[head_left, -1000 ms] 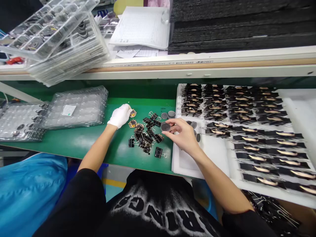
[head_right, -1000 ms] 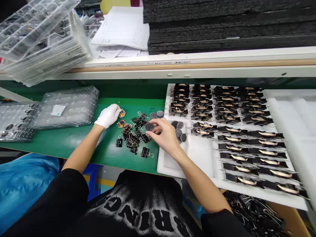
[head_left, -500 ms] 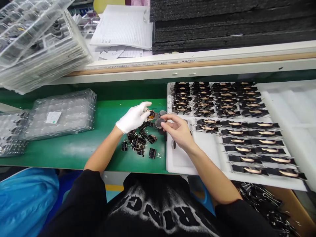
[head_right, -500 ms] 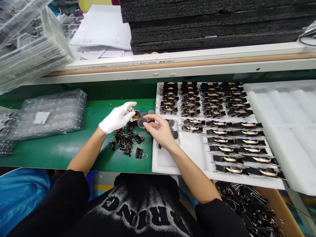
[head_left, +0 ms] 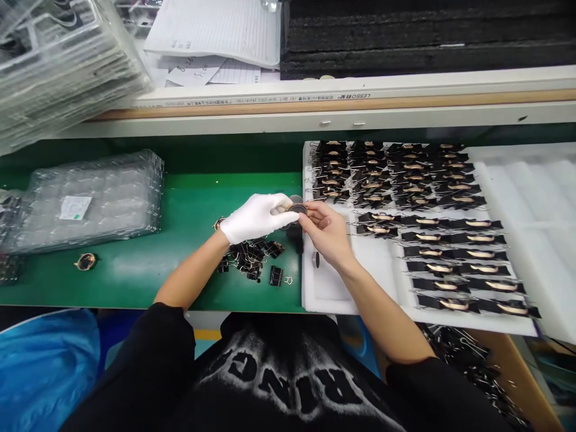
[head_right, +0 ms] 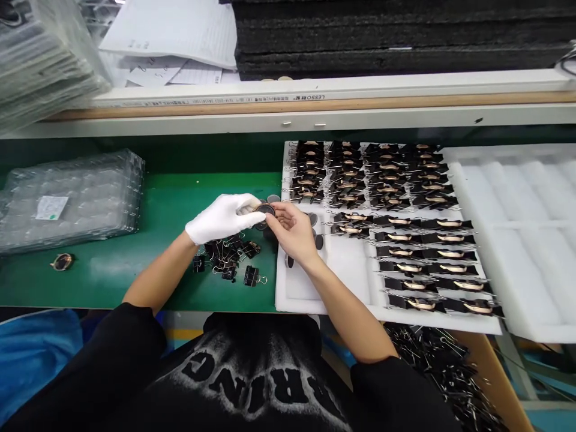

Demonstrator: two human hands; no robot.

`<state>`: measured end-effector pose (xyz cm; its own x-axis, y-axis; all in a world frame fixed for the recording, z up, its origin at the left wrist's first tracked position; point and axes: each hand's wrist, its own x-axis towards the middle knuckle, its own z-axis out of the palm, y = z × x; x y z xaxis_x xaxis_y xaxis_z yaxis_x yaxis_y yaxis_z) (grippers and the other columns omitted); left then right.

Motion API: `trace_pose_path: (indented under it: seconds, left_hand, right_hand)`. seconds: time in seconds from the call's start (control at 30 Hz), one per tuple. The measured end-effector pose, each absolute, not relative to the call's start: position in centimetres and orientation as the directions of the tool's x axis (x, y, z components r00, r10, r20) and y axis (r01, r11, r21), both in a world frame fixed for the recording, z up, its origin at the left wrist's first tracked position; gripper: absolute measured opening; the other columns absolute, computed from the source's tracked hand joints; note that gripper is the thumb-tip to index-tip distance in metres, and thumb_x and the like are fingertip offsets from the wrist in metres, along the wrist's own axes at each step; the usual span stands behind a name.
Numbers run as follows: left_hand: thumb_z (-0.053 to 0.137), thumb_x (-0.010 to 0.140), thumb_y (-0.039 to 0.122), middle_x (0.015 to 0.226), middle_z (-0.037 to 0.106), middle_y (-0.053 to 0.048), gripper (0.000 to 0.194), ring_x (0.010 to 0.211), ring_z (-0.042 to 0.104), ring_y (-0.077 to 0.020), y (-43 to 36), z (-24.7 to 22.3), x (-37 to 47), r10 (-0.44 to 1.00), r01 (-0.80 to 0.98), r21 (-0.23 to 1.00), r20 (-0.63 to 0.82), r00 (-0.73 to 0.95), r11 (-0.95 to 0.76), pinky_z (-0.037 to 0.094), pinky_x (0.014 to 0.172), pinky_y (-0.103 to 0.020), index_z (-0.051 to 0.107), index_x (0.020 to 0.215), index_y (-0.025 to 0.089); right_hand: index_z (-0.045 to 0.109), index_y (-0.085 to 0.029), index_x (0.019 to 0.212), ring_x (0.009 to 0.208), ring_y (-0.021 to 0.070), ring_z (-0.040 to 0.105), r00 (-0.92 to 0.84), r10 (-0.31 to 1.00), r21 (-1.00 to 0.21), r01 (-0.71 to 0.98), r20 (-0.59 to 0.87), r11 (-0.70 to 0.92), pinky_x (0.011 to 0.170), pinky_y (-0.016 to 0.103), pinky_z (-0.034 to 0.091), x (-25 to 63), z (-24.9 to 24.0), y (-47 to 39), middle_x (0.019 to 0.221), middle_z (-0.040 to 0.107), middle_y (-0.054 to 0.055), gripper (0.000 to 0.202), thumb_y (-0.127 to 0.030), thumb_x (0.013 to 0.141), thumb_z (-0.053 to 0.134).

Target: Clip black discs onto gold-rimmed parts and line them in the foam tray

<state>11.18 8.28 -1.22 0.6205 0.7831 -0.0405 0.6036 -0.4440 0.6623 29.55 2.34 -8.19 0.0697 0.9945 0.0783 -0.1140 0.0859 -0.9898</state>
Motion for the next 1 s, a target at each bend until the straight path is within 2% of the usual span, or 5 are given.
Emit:
trace_pose_path:
  seconds: [0.2,0.33,0.5,0.83,1.0]
  left_hand:
    - [0.055,0.098,0.058,0.072,0.067,0.0,0.042,0.063,0.056,-0.0143,9.3,0.1,8.9,0.747,0.649,0.578,-0.098,0.658,-0.495,0.035,0.06,-0.028,0.069,0.085,0.02]
    - [0.06,0.087,0.074,0.055,0.054,-0.004,0.06,0.056,0.055,-0.02,9.6,-0.6,8.1,0.808,0.847,0.19,-0.255,0.531,-0.496,0.031,0.059,-0.031,0.057,0.061,0.02]
    - [0.063,0.09,0.047,0.058,0.054,-0.008,0.044,0.063,0.061,-0.027,9.1,-2.2,8.9,0.811,0.863,-0.043,-0.367,0.455,-0.504,0.035,0.062,-0.034,0.055,0.057,0.019]
    - [0.05,0.099,0.054,0.051,0.044,0.003,0.057,0.052,0.039,-0.01,8.3,0.7,8.3,0.82,0.591,0.647,0.098,0.564,-0.483,0.028,0.055,-0.029,0.044,0.054,0.019]
    - [0.04,0.101,0.058,0.056,0.052,0.0,0.058,0.054,0.045,-0.0124,7.7,-0.3,10.0,0.805,0.611,0.636,0.027,0.593,-0.472,0.033,0.057,-0.031,0.05,0.057,0.02]
  right_hand:
    - [0.072,-0.025,0.102,0.097,0.0228,0.073,0.038,0.998,-0.986,-0.16,0.041,0.047,0.092,0.042,0.061,30.3,-7.6,2.2,0.103,0.078,0.006,0.038,-0.053,0.079,0.085]
    - [0.072,-0.024,0.098,0.095,0.0223,0.072,0.084,0.996,-0.985,-0.165,0.03,0.044,0.087,0.04,0.061,30.7,-7.2,2.4,0.099,0.077,0.006,0.035,-0.051,0.079,0.084]
    - [0.073,-0.024,0.096,0.086,0.0191,0.069,0.047,0.998,-0.968,-0.252,-0.032,-0.019,0.073,0.033,0.057,31.1,-7.2,2.4,0.096,0.077,0.004,0.036,-0.05,0.076,0.087]
    - [0.08,-0.024,0.099,0.098,0.0202,0.073,-0.282,0.953,-0.87,-0.436,-0.11,-0.229,0.093,0.038,0.06,30.4,-6.5,1.7,0.117,0.078,0.007,0.038,-0.048,0.072,0.092]
    - [0.079,-0.024,0.097,0.097,0.0222,0.075,-0.194,0.98,-0.909,-0.401,-0.042,-0.118,0.102,0.043,0.058,30.4,-6.6,1.6,0.102,0.08,0.005,0.038,-0.051,0.073,0.092]
